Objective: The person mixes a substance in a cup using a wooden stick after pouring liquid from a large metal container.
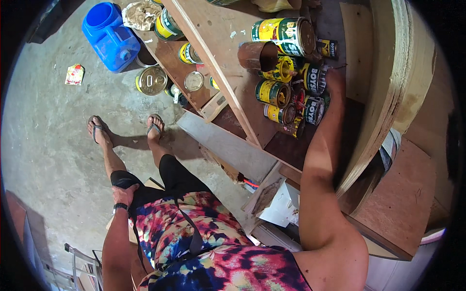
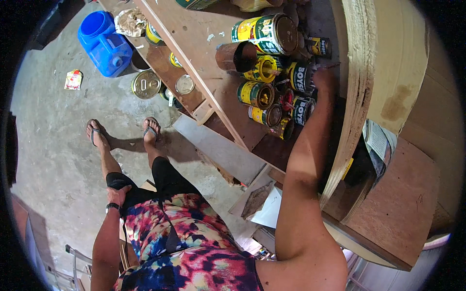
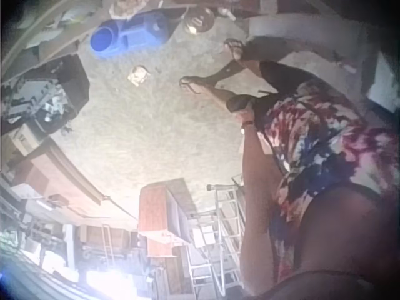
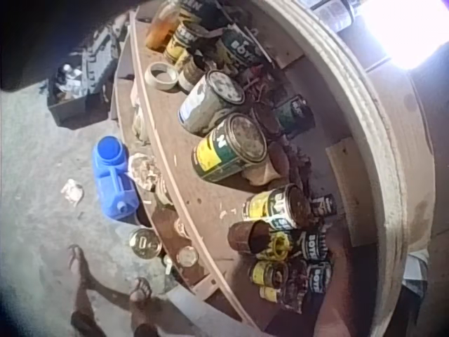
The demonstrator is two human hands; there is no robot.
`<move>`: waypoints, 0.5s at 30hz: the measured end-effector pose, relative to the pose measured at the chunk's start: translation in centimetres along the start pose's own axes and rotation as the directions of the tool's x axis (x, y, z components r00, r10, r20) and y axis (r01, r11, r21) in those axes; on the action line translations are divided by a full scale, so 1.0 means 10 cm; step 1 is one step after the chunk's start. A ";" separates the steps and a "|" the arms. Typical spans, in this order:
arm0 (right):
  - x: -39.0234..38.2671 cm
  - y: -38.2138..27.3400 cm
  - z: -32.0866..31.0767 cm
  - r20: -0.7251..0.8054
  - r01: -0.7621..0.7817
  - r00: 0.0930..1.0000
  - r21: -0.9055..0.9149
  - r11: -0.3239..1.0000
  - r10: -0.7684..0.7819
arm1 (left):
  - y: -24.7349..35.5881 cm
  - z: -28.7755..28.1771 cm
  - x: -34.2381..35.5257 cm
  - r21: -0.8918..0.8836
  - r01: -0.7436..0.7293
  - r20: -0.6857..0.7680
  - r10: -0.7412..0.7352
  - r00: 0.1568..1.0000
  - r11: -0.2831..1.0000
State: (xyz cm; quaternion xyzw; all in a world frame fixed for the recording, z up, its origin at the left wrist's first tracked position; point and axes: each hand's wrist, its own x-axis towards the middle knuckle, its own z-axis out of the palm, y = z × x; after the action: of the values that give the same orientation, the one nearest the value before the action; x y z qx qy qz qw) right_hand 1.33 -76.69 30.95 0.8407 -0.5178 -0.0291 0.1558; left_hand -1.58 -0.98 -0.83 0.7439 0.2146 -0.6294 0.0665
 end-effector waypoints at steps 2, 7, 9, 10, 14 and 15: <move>-0.03 0.12 0.06 0.094 -0.039 0.995 -0.001 0.999 0.039 | 0.00 0.01 0.02 0.003 -0.010 -0.002 0.010 1.000 1.000; -0.10 0.21 0.04 0.060 -0.052 0.997 0.016 0.999 0.051 | 0.00 0.00 0.05 0.007 -0.015 -0.003 0.015 1.000 1.000; -0.06 0.28 0.09 -0.018 0.016 1.000 -0.034 0.999 -0.016 | -0.02 0.02 0.06 0.005 -0.032 -0.017 0.032 0.999 0.999; -0.07 0.24 0.09 0.043 -0.075 0.996 0.031 0.997 0.074 | -0.04 0.03 0.07 -0.001 -0.048 -0.034 0.048 0.998 0.999; 0.06 0.52 0.10 0.196 -0.202 0.964 0.109 0.973 0.178 | -0.09 0.06 0.21 0.005 -0.087 -0.069 0.087 0.994 0.996; 0.07 0.44 0.10 0.211 -0.157 0.968 0.105 0.982 0.133 | -0.06 0.05 0.17 0.002 -0.078 -0.066 0.078 0.995 0.997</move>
State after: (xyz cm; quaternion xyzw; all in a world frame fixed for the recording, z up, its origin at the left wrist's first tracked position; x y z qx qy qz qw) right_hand -2.40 -79.35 31.36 0.8010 -0.5920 -0.0719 0.0527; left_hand -2.09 -0.27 -2.43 0.7720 0.1876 -0.6014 0.0840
